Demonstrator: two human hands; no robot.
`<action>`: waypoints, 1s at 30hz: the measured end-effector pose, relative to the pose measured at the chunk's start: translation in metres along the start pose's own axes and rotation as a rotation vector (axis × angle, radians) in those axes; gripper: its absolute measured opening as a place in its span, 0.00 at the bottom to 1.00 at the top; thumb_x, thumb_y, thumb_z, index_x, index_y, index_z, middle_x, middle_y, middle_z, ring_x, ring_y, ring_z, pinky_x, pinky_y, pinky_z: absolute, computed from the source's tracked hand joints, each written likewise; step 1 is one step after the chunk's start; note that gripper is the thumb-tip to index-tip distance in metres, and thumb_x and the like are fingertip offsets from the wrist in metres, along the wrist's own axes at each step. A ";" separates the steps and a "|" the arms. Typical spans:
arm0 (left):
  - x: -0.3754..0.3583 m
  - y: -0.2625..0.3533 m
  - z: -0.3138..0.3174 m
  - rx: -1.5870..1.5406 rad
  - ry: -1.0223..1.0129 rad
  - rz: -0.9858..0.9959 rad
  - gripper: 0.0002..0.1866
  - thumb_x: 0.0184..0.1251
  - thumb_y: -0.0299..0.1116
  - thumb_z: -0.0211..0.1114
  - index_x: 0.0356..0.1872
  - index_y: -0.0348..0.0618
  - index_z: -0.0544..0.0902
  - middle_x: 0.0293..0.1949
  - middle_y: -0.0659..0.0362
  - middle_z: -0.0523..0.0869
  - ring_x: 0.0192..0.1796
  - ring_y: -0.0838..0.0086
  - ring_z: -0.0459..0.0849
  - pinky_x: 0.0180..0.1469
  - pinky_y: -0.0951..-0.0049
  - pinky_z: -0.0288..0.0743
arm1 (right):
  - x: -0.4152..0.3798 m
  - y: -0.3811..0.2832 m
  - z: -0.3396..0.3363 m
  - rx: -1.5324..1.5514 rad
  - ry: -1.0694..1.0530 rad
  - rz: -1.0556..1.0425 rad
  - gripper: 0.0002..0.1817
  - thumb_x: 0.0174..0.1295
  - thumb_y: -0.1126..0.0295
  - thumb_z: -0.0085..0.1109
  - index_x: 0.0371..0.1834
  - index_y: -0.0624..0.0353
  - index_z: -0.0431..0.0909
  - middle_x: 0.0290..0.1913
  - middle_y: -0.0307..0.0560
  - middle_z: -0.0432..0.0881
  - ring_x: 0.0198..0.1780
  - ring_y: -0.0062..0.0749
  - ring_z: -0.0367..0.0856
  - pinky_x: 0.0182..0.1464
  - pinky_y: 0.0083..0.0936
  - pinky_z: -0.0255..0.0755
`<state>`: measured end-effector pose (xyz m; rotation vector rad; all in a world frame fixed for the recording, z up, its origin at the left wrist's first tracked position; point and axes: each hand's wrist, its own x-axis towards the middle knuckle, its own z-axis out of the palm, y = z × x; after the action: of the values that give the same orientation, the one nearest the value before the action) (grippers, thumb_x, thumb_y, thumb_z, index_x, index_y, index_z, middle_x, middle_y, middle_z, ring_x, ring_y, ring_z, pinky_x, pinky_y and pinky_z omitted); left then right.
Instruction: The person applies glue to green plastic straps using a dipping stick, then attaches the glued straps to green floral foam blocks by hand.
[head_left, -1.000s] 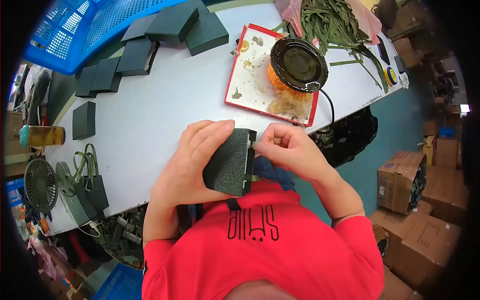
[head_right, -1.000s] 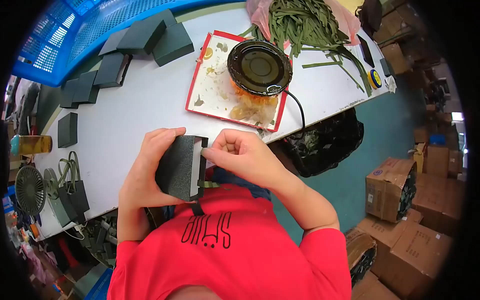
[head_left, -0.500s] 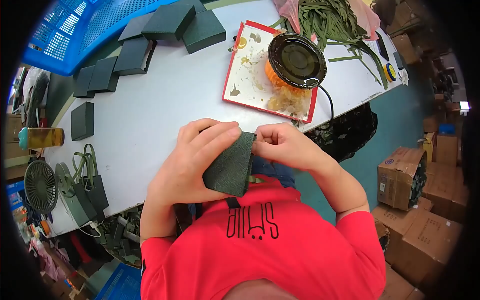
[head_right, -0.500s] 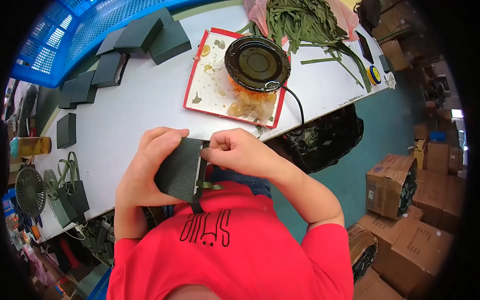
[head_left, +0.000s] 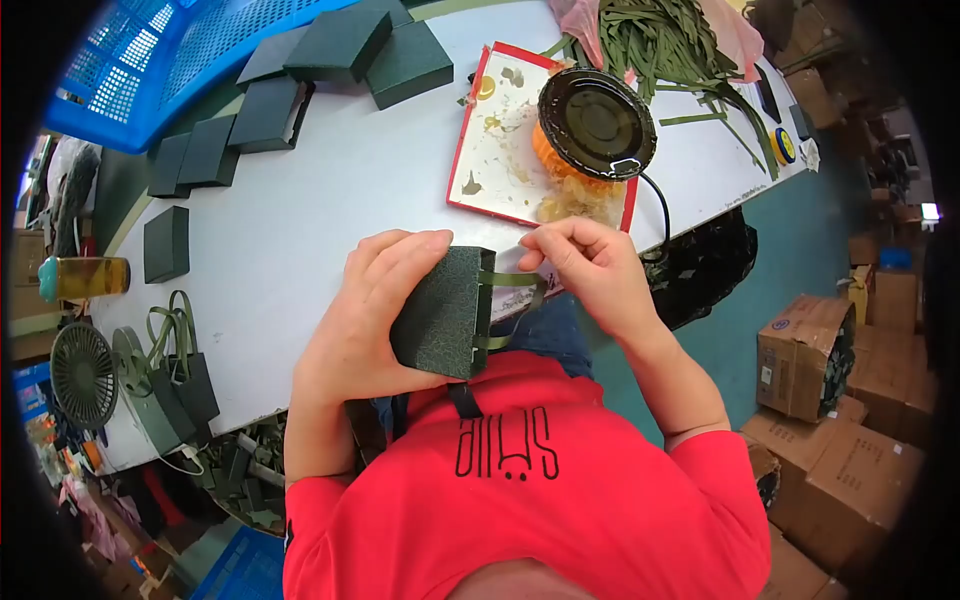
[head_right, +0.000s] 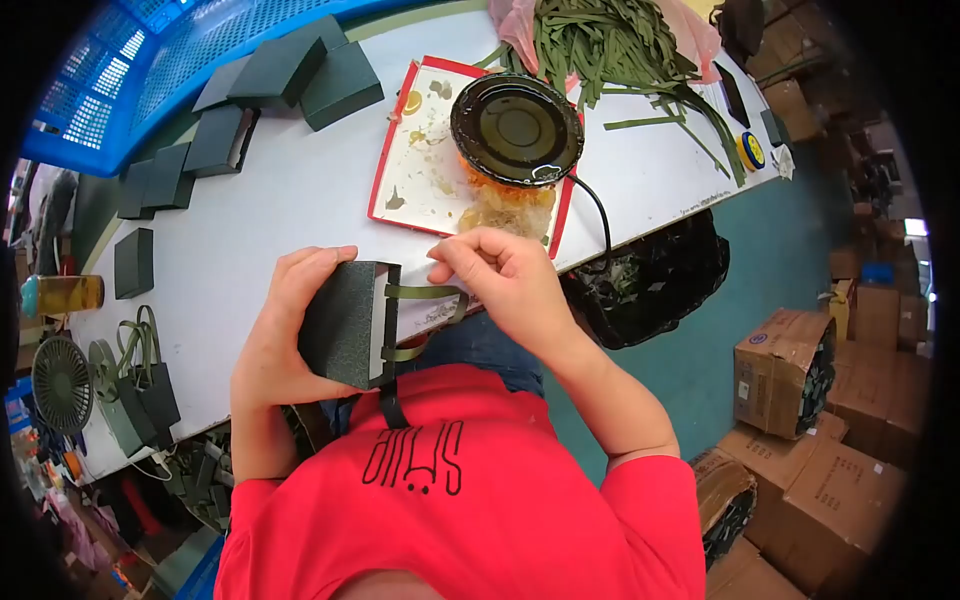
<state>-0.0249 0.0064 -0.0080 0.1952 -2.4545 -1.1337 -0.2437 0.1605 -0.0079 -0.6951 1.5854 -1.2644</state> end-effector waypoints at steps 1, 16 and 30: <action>0.000 0.000 0.000 -0.003 -0.001 0.003 0.54 0.33 0.35 0.85 0.70 0.43 0.70 0.66 0.52 0.77 0.65 0.50 0.74 0.67 0.54 0.67 | -0.001 0.002 0.002 -0.030 0.024 -0.040 0.12 0.72 0.66 0.61 0.46 0.66 0.85 0.37 0.38 0.88 0.37 0.13 0.79 0.41 0.14 0.73; 0.002 0.010 0.004 0.136 -0.135 0.075 0.58 0.29 0.36 0.87 0.71 0.42 0.68 0.67 0.46 0.76 0.65 0.45 0.73 0.65 0.49 0.70 | -0.013 0.011 0.015 -0.001 -0.149 -0.032 0.10 0.70 0.67 0.65 0.42 0.61 0.77 0.34 0.33 0.82 0.36 0.11 0.80 0.37 0.13 0.72; 0.004 0.019 0.009 0.154 -0.128 0.058 0.47 0.32 0.38 0.84 0.64 0.43 0.76 0.66 0.47 0.76 0.63 0.46 0.73 0.66 0.48 0.67 | -0.019 0.016 0.007 -0.135 -0.110 -0.159 0.08 0.69 0.67 0.64 0.36 0.62 0.83 0.24 0.31 0.79 0.26 0.11 0.70 0.28 0.17 0.65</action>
<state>-0.0316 0.0236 0.0021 0.0985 -2.6443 -0.9602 -0.2274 0.1793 -0.0170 -0.9762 1.5598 -1.2183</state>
